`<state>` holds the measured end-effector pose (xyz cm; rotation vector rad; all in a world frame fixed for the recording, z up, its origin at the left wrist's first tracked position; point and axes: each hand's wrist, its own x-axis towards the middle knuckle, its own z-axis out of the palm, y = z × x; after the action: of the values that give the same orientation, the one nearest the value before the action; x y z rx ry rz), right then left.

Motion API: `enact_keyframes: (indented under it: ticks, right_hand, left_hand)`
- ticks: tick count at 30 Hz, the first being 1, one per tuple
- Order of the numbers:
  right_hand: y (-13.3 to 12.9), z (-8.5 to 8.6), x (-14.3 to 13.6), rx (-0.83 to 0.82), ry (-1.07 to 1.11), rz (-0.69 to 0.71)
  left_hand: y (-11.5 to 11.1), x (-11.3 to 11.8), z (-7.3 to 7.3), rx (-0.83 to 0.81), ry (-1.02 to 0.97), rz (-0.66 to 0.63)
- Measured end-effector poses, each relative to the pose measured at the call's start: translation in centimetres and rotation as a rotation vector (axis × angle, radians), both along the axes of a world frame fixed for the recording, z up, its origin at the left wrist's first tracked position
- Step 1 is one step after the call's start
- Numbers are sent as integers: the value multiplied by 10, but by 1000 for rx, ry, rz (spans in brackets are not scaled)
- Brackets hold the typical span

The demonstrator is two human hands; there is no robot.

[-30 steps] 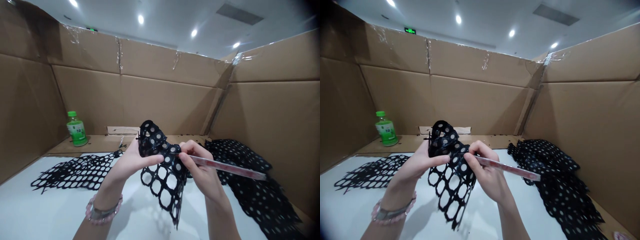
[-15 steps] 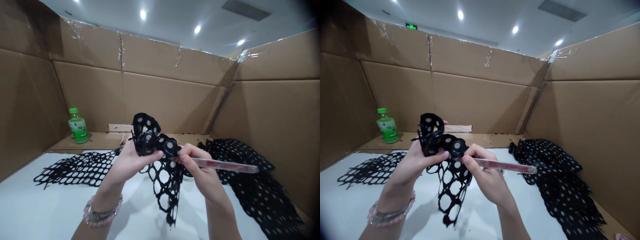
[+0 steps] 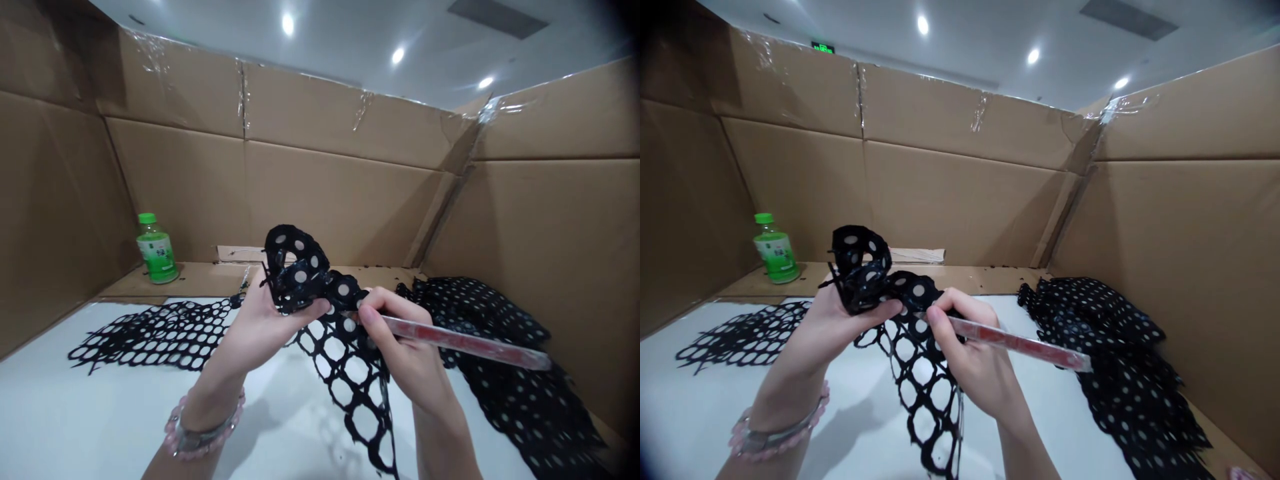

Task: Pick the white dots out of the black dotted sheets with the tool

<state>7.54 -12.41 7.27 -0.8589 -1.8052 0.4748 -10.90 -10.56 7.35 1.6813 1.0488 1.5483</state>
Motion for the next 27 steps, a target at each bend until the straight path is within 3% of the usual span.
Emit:
enact_keyframes:
  ticks: [3, 8, 13, 15, 19, 22, 27]
  right_hand:
    - [-2, -1, -5, 71, -77, -97]
    - [-2, -6, -20, 303, -182, -281]
    - [1, -10, -28, 379, -222, -382]
    - [3, -9, -24, 318, -183, -344]
    - [12, -5, -5, 69, 0, -60]
    - [17, -4, 7, -37, 88, 55]
    - [15, -3, 8, -42, 111, 158]
  left_hand:
    - [-1, 2, -3, 36, -23, 74]
    - [-2, 8, -8, 255, 32, 147]
    - [-5, 11, -6, 129, -25, 34]
    - [-3, 10, -2, 51, -74, -8]
    - [5, 3, 2, -13, -132, 68]
    - [10, -1, 1, -30, -189, 83]
    - [10, -2, -1, -131, -148, -173]
